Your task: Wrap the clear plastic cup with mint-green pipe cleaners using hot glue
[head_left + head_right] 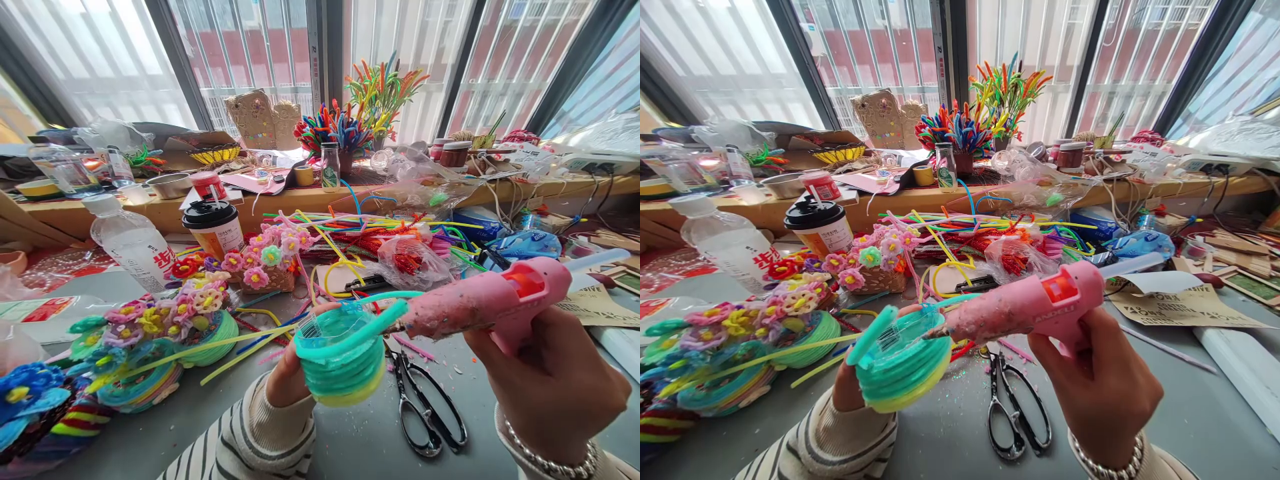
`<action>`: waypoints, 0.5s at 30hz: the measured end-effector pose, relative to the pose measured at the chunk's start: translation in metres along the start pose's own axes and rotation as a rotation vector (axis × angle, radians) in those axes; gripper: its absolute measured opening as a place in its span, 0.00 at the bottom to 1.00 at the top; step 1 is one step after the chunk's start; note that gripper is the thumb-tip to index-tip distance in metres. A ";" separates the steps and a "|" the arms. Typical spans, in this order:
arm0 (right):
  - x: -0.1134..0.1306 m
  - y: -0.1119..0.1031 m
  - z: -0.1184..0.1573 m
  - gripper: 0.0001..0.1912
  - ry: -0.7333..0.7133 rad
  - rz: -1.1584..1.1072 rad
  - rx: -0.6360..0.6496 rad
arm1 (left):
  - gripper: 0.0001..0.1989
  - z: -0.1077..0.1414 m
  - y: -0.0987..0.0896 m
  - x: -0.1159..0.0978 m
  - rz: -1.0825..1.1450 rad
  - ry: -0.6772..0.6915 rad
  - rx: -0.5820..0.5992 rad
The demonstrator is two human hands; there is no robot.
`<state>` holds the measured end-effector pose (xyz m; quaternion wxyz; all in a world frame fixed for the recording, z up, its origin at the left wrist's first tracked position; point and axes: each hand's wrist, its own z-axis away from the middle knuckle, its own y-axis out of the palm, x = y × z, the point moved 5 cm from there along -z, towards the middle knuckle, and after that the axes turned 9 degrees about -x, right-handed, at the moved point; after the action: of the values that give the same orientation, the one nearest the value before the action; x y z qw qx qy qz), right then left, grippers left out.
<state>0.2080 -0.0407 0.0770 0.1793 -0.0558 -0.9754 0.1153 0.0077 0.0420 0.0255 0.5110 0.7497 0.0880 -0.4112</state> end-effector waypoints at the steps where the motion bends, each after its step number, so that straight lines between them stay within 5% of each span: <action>1: 0.000 0.000 0.000 0.15 -0.011 0.002 -0.008 | 0.24 0.000 -0.001 0.000 -0.002 0.003 -0.029; 9: 0.001 -0.001 -0.002 0.14 -0.184 -0.033 -0.154 | 0.25 0.002 0.000 -0.001 -0.030 -0.007 -0.009; 15: -0.002 -0.002 -0.001 0.13 -0.095 0.005 -0.108 | 0.25 0.002 0.002 -0.002 -0.004 0.018 0.023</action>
<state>0.2101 -0.0425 0.0778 0.1291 -0.0622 -0.9875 0.0655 0.0068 0.0393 0.0279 0.5006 0.7592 0.0892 -0.4063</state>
